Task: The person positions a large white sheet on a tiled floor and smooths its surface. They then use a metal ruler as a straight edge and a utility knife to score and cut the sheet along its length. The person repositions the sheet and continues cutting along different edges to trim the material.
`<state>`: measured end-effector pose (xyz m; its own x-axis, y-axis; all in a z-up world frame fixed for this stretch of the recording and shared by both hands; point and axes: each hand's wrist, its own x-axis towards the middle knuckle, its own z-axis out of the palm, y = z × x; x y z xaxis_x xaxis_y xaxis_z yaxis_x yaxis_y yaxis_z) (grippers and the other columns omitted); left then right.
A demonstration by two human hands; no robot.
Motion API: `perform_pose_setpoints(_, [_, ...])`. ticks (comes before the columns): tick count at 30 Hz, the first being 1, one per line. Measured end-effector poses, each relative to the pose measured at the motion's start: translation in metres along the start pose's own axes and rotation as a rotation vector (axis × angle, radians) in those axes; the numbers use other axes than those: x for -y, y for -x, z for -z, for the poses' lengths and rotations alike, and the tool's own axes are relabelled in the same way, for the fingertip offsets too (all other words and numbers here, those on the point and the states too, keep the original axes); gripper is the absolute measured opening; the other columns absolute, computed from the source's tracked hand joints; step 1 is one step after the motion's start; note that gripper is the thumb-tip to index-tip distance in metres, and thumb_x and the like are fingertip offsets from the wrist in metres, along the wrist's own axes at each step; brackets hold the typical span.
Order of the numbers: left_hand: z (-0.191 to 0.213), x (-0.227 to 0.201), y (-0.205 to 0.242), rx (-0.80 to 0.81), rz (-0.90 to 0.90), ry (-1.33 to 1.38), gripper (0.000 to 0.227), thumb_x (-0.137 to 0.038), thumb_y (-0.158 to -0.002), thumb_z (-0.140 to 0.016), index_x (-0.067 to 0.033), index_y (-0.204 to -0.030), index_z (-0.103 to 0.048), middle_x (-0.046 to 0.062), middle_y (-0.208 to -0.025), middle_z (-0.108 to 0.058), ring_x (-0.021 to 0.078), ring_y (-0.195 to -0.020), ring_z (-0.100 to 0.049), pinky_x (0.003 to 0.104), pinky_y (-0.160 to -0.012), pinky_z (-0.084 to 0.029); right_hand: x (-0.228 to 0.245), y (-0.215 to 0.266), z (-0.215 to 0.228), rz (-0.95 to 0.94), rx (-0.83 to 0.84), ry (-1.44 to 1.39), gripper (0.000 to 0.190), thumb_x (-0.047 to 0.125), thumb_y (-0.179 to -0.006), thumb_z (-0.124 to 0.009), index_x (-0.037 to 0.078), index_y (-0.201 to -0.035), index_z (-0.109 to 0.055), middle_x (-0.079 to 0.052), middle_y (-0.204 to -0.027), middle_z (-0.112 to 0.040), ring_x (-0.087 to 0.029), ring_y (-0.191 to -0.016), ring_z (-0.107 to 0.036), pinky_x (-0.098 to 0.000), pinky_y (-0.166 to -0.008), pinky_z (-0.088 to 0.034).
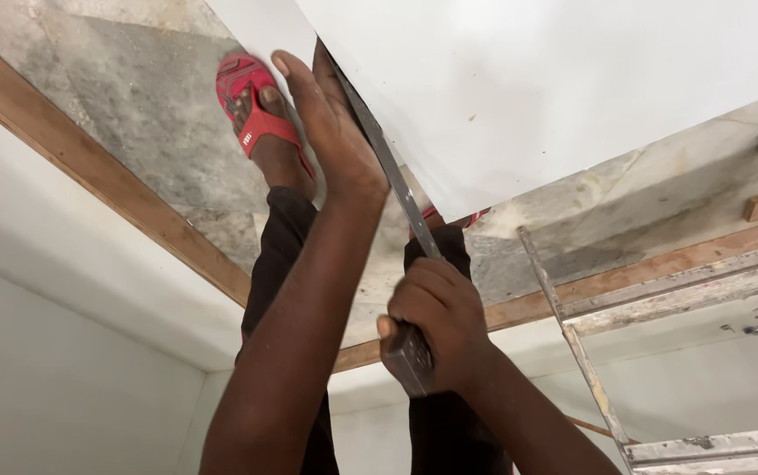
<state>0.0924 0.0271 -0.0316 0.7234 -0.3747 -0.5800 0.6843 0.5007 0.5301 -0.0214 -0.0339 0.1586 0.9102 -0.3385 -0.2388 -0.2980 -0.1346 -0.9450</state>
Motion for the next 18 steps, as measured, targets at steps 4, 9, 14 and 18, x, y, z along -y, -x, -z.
perform_pose_setpoints(4, [-0.001, 0.010, -0.001, 0.003, -0.080, -0.103, 0.083, -0.063, -0.114, -0.036, 0.0076, -0.156, -0.035, 0.022, -0.151, -0.049, 0.0289, -0.140, -0.049, 0.042, -0.121, -0.042, -0.016, 0.001, 0.009, 0.089, -0.003, 0.016, 0.016, 0.004, -0.091, -0.066, 0.006, -0.087, -0.050, -0.010, -0.081, -0.053, -0.030, -0.074, -0.054, -0.0429, -0.070, -0.048])
perform_pose_setpoints(9, [0.005, 0.024, -0.025, -0.135, -0.067, -0.185, 0.083, -0.058, -0.110, -0.039, 0.0059, -0.161, -0.029, 0.016, -0.162, -0.039, 0.0233, -0.147, -0.041, 0.037, -0.127, -0.032, -0.040, -0.003, -0.002, 0.075, -0.019, -0.023, 0.018, 0.001, -0.091, -0.068, 0.004, -0.089, -0.050, -0.010, -0.081, -0.053, -0.030, -0.074, -0.055, -0.0433, -0.070, -0.046])
perform_pose_setpoints(14, [0.000, 0.015, 0.014, -0.031, -0.073, -0.138, 0.083, -0.059, -0.117, -0.034, 0.0139, -0.156, -0.032, 0.021, -0.155, -0.044, 0.0257, -0.143, -0.045, 0.038, -0.124, -0.035, -0.028, 0.009, 0.008, 0.088, -0.012, -0.040, 0.018, 0.004, -0.091, -0.069, 0.006, -0.089, -0.051, -0.010, -0.083, -0.055, -0.029, -0.075, -0.056, -0.0423, -0.072, -0.049])
perform_pose_setpoints(18, [-0.001, 0.029, 0.017, -0.114, -0.136, -0.204, 0.084, -0.058, -0.114, -0.035, 0.0108, -0.161, -0.029, 0.021, -0.160, -0.041, 0.0282, -0.146, -0.044, 0.041, -0.125, -0.036, -0.040, 0.015, 0.020, 0.110, 0.022, -0.053, 0.017, 0.004, -0.090, -0.068, 0.006, -0.087, -0.052, -0.011, -0.082, -0.054, -0.030, -0.074, -0.055, -0.0426, -0.072, -0.048])
